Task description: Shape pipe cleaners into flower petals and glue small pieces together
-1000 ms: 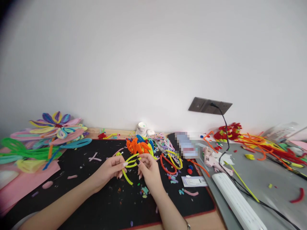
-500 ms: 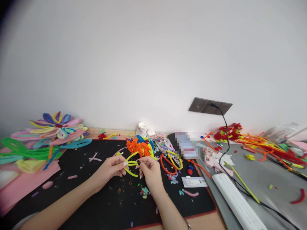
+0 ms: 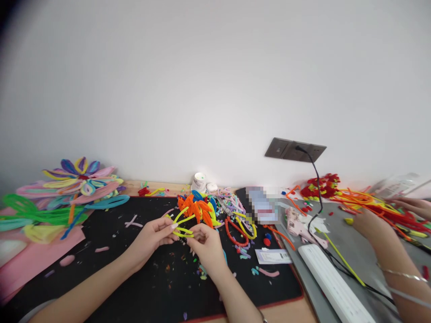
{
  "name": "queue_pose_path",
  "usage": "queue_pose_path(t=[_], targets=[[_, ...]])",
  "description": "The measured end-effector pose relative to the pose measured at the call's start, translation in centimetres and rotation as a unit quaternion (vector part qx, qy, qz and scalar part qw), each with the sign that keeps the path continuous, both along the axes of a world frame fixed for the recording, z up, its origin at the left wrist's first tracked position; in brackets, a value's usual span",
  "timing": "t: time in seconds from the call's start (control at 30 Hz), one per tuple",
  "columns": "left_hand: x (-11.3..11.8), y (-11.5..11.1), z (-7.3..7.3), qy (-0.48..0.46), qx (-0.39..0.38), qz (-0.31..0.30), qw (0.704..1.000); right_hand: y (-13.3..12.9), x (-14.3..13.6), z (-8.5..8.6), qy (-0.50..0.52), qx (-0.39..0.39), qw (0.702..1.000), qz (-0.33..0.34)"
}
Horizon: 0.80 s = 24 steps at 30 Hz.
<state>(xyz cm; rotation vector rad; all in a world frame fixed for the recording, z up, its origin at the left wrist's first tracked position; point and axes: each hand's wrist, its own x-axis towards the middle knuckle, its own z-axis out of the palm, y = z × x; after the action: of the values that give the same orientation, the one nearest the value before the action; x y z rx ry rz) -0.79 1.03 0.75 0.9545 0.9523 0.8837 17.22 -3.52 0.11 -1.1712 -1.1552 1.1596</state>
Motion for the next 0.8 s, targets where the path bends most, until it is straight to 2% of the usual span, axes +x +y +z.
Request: queue_pose_path(t=[0.27,0.5,0.8], targets=[[0.13,-0.17,0.00,0.038,-0.017,-0.082,0.996,0.39,0.63,-0.07,0.040,-0.020,0.998,-0.043],[0.34,-0.09,0.19,0.083,0.027,-0.093,0.992,0.27,0.29,0.35,0.076,-0.049,0.995,-0.037],[0.34,-0.23,-0.50,0.101,0.100,-0.149,0.979,0.20,0.38,-0.01,0.070,-0.063,0.995,-0.026]])
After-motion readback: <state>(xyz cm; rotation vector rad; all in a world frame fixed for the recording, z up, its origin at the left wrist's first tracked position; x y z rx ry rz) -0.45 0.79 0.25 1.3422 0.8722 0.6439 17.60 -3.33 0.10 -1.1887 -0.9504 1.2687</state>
